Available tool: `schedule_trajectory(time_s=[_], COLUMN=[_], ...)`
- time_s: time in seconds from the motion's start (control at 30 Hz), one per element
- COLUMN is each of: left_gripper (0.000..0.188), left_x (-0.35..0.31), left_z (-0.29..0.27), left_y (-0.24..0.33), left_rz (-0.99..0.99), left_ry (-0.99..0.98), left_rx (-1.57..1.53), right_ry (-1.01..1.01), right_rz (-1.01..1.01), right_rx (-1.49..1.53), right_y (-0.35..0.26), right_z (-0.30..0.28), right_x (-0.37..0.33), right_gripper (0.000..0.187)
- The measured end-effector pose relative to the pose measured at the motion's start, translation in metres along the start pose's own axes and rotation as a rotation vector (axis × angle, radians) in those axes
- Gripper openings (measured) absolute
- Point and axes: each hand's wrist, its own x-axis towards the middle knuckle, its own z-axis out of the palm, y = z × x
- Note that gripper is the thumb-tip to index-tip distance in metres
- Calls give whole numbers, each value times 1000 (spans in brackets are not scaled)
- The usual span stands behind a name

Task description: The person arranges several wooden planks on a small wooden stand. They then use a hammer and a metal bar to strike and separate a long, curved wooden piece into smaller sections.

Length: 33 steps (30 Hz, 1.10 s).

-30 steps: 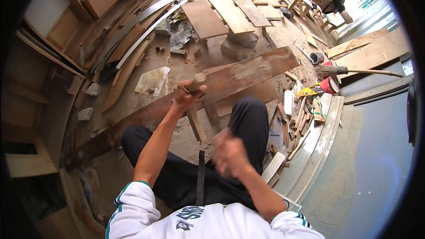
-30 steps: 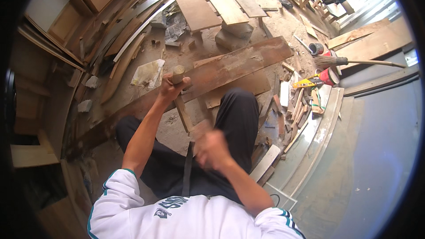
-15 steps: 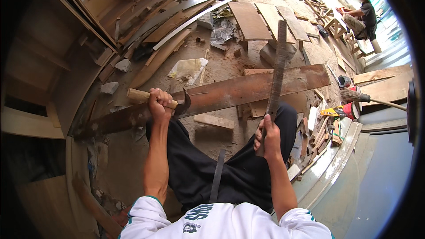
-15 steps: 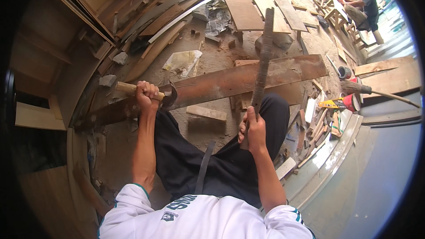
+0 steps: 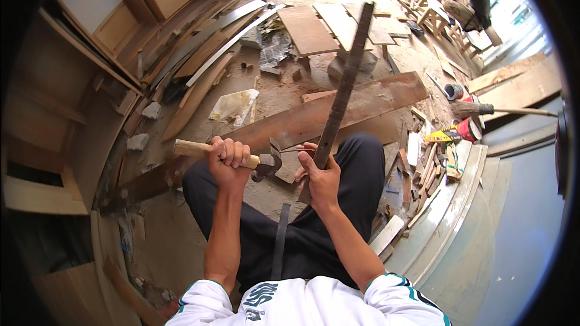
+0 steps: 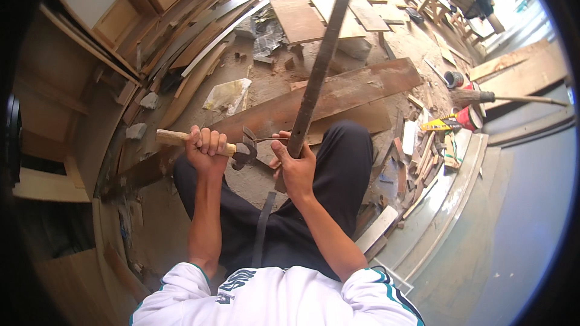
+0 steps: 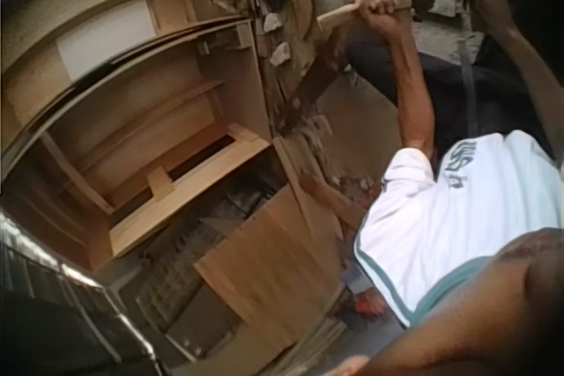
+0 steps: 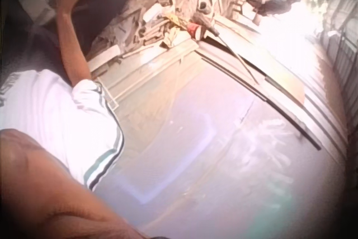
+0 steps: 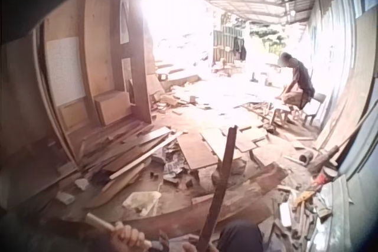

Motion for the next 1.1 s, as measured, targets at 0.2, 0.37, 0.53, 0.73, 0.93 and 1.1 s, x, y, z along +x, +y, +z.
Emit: schedule_trajectory(time_s=[0.2,0.37,0.53,0.73,0.93,1.1], left_gripper=[31,33,35,34,33,32], left_x=[6,15,16,22,37,41], left_z=[26,53,75,91,68,32], left_y=[-47,-106,-163,-196,-193,-162], left_rz=[-133,-450,-533,-606,-510,-400], left_ry=[-102,-183,-119,-129,-26,143], left_rx=[-2,180,203,174,229,382], right_ry=[104,210,444,933,1181,1232], right_rz=[-99,-273,-354,-230,-53,105], right_rx=[87,-127,-116,-223,-524,-757], right_y=[-30,-36,-72,-106,-43,-10], right_z=[-30,-75,-116,-269,-450,-491], right_x=[2,2,0,-10,-22,-23], right_gripper=[17,16,21,25,20,32])
